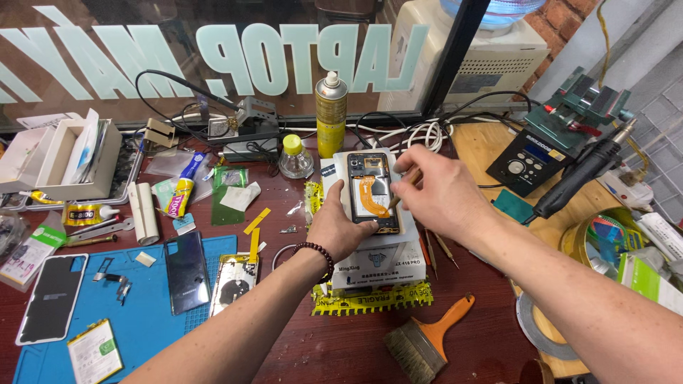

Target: The person uses a precision screwdriver to manipulate small components inside a disassembled smartphone. They repeatedly pick up tiny parts from the workbench and place them into the phone chassis, then apply adhesive from a tube to secure internal components.

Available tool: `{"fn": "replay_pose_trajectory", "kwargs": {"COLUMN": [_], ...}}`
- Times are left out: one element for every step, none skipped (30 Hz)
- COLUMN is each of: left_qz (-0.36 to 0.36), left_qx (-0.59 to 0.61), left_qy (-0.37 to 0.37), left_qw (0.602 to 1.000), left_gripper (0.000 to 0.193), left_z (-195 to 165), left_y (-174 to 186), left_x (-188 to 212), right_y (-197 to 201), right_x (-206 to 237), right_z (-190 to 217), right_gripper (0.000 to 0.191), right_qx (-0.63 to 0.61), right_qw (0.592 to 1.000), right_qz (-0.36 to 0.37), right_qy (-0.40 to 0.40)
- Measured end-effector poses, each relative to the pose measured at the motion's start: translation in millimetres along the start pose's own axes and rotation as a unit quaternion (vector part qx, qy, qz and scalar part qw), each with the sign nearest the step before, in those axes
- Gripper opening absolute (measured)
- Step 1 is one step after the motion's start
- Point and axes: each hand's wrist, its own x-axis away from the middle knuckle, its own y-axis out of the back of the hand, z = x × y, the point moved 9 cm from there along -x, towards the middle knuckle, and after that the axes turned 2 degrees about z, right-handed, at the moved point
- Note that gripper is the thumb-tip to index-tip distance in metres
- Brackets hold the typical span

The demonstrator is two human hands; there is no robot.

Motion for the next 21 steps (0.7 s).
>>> {"fn": "replay_pose_trajectory", "kwargs": {"left_qz": [0.000, 0.002, -0.024, -0.051, -0.079, -0.086, -0.095, -0.103, -0.109, -0.121, -0.133, -0.141, -0.150, -0.155, -0.156, -0.161, -0.165, -0.170, -0.166, -0.161, -0.154], "left_qx": [-0.002, -0.002, 0.006, 0.012, 0.018, 0.026, 0.032, 0.015, 0.001, -0.017, -0.035, -0.043, -0.051, -0.064, -0.076, -0.094, -0.111, -0.128, -0.142, -0.156, -0.169], "left_qy": [0.008, 0.012, 0.001, -0.007, -0.013, 0.017, 0.046, 0.045, 0.044, 0.058, 0.075, 0.110, 0.145, 0.187, 0.229, 0.212, 0.196, 0.180, 0.170, 0.159, 0.147], "left_qw": [1.000, 1.000, 1.000, 0.999, 0.997, 0.996, 0.994, 0.993, 0.993, 0.991, 0.988, 0.983, 0.977, 0.968, 0.958, 0.959, 0.960, 0.960, 0.961, 0.961, 0.962], "left_gripper": [0.109, 0.107, 0.096, 0.085, 0.076, 0.059, 0.045, 0.035, 0.026, 0.025, 0.023, 0.022, 0.022, 0.024, 0.027, 0.024, 0.022, 0.021, 0.022, 0.022, 0.023], "left_z": [4, 6, 8, 15, 25, 44, 65, 83, 100, 122, 145, 172, 196, 219, 240, 248, 253, 256, 257, 255, 254], "left_y": [1, 0, 4, 11, 20, 24, 32, 43, 54, 66, 81, 96, 111, 125, 136, 144, 150, 153, 154, 156, 154], "left_x": [2, 1, 2, 5, 7, 7, 6, 3, -3, -8, -11, -13, -15, -16, -17, -22, -28, -33, -39, -45, -50], "right_y": [1, 4, 9, 6, 2, -5, -11, -17, -21, -27, -34, -41, -48, -54, -58, -61, -64, -67, -70, -72, -73], "right_x": [-3, -5, -7, -8, -10, -13, -15, -15, -14, -14, -15, -17, -20, -23, -26, -28, -31, -35, -39, -42, -45], "right_z": [4, 7, 9, 7, 6, 6, 9, 12, 14, 15, 18, 21, 26, 30, 33, 33, 33, 34, 34, 34, 32], "right_gripper": [0.022, 0.021, 0.019, 0.019, 0.020, 0.020, 0.020, 0.019, 0.019, 0.019, 0.019, 0.018, 0.018, 0.018, 0.017, 0.017, 0.016, 0.016, 0.015, 0.015, 0.015], "right_qx": [-0.035, -0.068, -0.099, -0.121, -0.145, -0.170, -0.175, -0.179, -0.181, -0.186, -0.192, -0.198, -0.208, -0.216, -0.224, -0.221, -0.219, -0.217, -0.223, -0.228, -0.232], "right_qw": [0.999, 0.997, 0.994, 0.992, 0.989, 0.985, 0.984, 0.983, 0.983, 0.981, 0.980, 0.978, 0.976, 0.974, 0.972, 0.972, 0.972, 0.972, 0.971, 0.970, 0.968], "right_qz": [-0.013, -0.029, -0.045, -0.035, -0.023, -0.009, -0.002, 0.005, 0.011, 0.020, 0.032, 0.044, 0.055, 0.065, 0.075, 0.076, 0.078, 0.080, 0.082, 0.084, 0.085], "right_qy": [0.011, 0.021, 0.029, 0.007, -0.014, -0.034, -0.035, -0.037, -0.042, -0.044, -0.046, -0.047, -0.037, -0.026, -0.018, -0.021, -0.025, -0.026, -0.029, -0.033, -0.040]}}
